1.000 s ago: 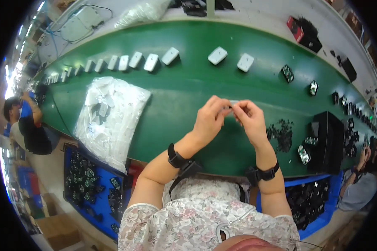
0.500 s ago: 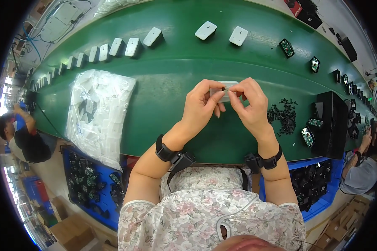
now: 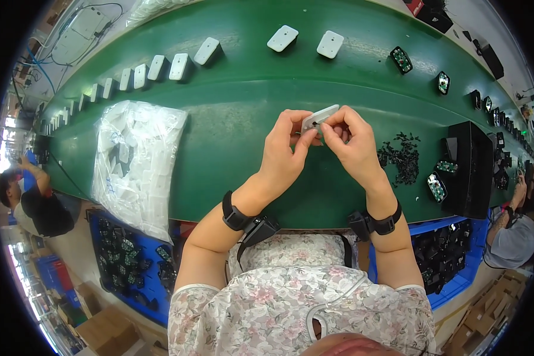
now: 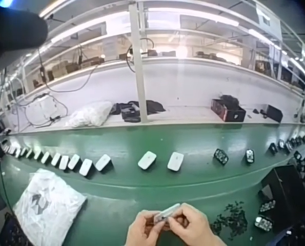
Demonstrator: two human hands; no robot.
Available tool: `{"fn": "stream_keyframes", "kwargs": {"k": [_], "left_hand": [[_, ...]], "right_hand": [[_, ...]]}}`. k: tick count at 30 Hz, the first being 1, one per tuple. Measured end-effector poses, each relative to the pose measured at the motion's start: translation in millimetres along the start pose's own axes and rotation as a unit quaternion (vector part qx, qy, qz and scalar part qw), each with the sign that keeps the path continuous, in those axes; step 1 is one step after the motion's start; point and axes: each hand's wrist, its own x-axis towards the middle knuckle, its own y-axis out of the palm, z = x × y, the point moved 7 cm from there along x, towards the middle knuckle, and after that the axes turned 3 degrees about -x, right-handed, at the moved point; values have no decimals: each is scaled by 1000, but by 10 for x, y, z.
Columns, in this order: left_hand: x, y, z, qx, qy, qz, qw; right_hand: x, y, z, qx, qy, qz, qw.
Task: Assembling small electronic components into plastic housings on a factory production line.
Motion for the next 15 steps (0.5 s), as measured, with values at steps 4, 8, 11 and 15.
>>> {"fn": "stream_keyframes", "kwargs": {"k": [4, 8, 11, 15], "left_hand": [[-17, 23, -117, 98, 84, 9, 992], [-4, -9, -98, 141, 94, 0, 986], [32, -49, 7, 47, 7, -6, 999], [50, -76, 41, 6, -29, 0, 1000]], "right_hand": [[-11, 87, -133, 145, 83, 41, 985], [-24, 148, -193, 142, 82, 34, 986], [-24, 137, -95, -26, -6, 6, 1000], [-18, 96, -46, -59, -30, -11, 998]]}}
